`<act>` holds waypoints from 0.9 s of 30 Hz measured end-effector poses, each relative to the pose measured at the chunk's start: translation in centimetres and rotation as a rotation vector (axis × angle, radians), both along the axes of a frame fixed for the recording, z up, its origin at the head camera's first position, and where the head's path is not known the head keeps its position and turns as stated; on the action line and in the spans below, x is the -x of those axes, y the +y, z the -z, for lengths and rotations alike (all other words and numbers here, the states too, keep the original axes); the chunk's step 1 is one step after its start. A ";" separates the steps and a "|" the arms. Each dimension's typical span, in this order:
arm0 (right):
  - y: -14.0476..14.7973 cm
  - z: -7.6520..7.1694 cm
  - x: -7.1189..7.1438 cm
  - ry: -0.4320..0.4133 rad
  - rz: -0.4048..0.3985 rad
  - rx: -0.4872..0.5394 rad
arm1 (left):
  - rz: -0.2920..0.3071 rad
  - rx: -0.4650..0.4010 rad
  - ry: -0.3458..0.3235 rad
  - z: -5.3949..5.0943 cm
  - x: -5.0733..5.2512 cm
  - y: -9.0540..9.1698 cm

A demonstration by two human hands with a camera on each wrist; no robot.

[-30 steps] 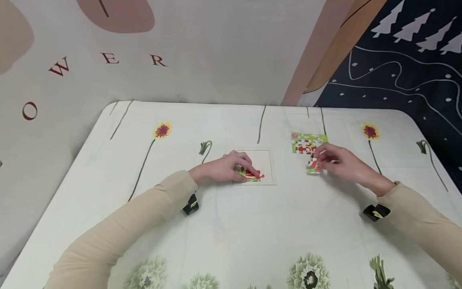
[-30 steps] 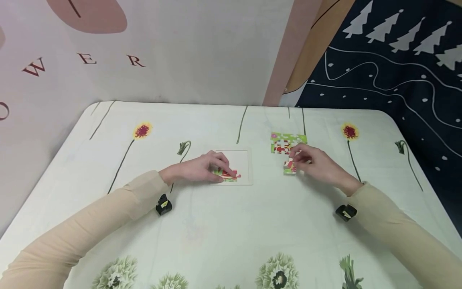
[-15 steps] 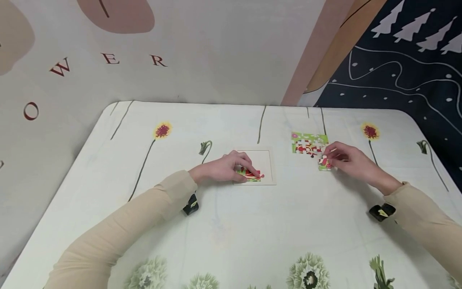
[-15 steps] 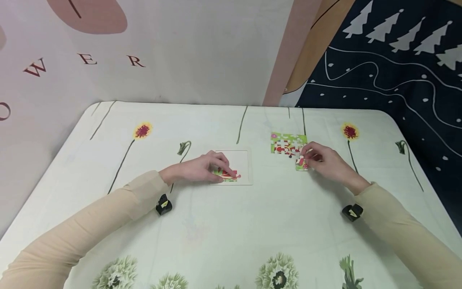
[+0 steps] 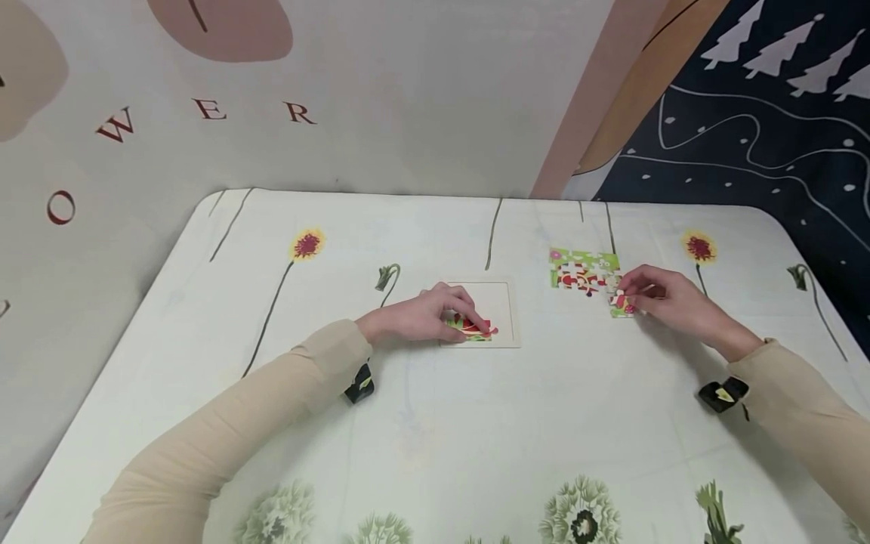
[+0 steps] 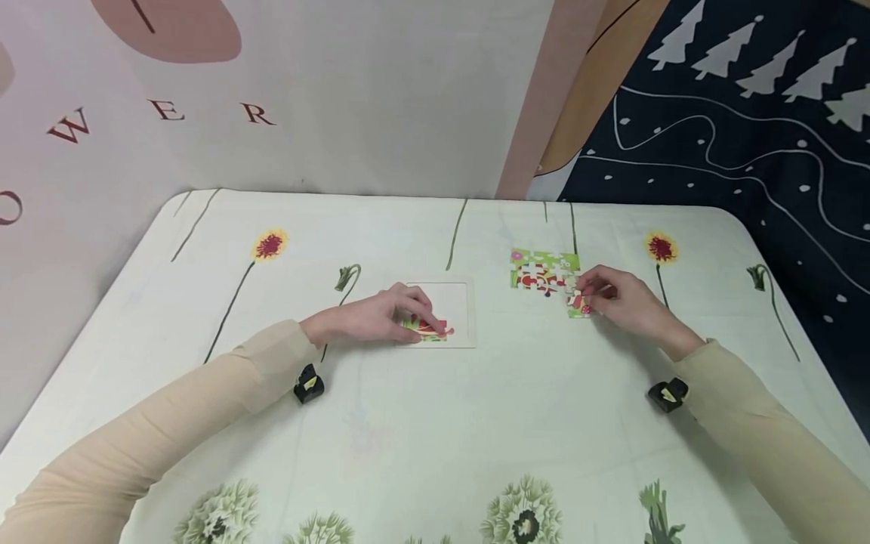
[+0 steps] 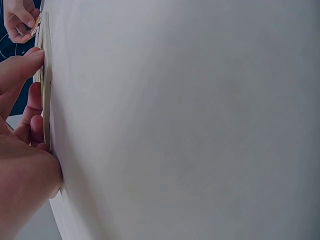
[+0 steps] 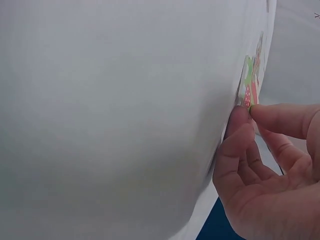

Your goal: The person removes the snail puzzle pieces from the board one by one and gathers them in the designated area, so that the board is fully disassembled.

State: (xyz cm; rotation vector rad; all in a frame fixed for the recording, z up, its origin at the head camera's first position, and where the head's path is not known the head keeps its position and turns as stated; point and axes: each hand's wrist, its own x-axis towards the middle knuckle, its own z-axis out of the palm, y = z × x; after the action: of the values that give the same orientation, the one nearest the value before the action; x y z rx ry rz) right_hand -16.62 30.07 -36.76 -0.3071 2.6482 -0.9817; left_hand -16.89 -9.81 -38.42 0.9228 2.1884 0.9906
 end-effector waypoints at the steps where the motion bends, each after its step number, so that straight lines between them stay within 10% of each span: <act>1: 0.0 0.0 0.0 0.004 0.000 -0.002 | 0.000 0.001 0.000 0.0 0.0 0.0; 19: -0.3 0.0 -0.3 0.003 0.050 -0.015 | -0.160 -0.119 -0.145 0.5 0.1 -0.6; 27: -2.3 -0.3 -0.7 0.011 0.031 0.061 | -0.158 -0.133 -0.082 0.5 0.4 -1.0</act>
State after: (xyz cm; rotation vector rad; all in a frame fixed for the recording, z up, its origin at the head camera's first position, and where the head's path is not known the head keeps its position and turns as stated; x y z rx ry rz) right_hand -15.94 27.73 -36.50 -0.2863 2.6440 -1.0745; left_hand -17.24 -10.86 -38.89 0.7620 2.1733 1.2389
